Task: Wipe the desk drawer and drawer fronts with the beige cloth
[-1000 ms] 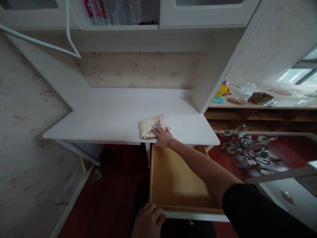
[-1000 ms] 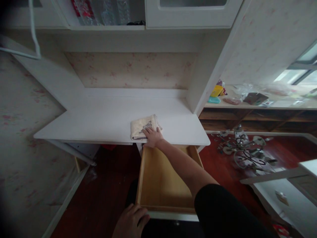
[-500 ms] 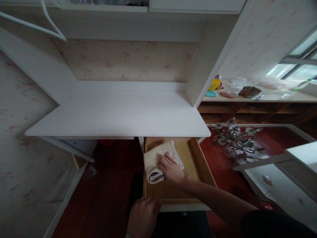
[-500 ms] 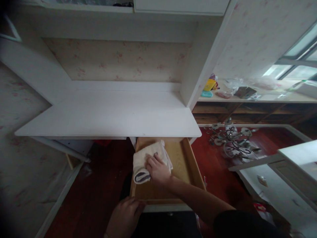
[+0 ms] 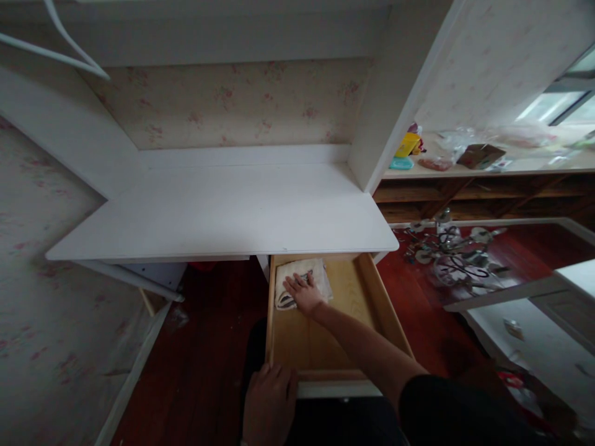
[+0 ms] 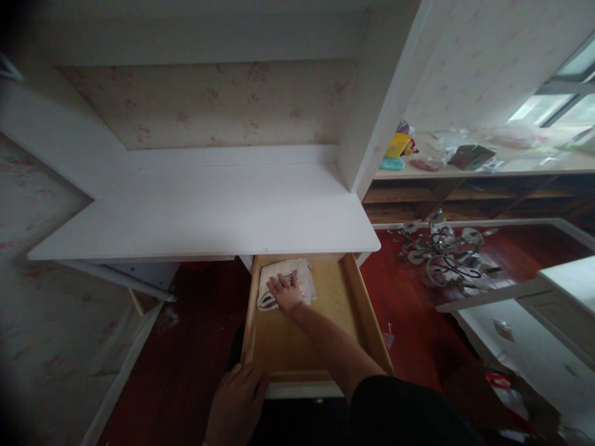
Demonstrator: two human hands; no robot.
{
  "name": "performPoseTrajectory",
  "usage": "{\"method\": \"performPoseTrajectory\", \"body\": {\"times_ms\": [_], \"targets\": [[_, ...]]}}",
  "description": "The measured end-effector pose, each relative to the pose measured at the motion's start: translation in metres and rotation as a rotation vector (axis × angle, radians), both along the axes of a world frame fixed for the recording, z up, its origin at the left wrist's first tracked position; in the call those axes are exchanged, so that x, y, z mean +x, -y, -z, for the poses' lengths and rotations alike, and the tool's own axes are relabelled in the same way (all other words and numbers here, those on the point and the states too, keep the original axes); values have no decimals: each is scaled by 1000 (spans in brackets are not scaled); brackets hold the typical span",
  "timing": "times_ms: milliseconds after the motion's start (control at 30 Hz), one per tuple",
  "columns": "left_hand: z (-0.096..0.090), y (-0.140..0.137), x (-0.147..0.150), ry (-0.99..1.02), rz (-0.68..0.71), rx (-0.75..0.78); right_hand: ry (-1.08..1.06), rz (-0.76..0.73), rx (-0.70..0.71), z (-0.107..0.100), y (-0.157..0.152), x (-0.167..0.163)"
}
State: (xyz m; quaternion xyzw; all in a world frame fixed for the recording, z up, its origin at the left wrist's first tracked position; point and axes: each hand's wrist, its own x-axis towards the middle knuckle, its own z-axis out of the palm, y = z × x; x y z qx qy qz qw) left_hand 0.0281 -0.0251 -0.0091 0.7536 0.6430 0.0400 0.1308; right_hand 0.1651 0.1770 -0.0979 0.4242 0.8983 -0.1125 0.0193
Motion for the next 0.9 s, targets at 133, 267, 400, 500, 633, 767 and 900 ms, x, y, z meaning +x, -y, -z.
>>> {"method": "performPoseTrajectory", "body": {"times_ms": [133,267,400,500,633,767,900], "targets": [[1,2,-1,-10,32,85,117,101,-64,-3,-25,5],[1,3,-2,-26,56,125,166,138,-90,-6,-28,37],[1,3,-3,-26,78,160,223,256,-120,-11,-22,91],[0,2,-5,15,79,136,241,312,-141,-15,-13,121],[-1,1,-7,75,82,117,225,295,-161,-19,21,131],[-1,-1,-7,84,84,158,177,217,-226,-28,75,132],[-1,-4,-5,86,70,160,144,35,-377,-40,112,138]]}}
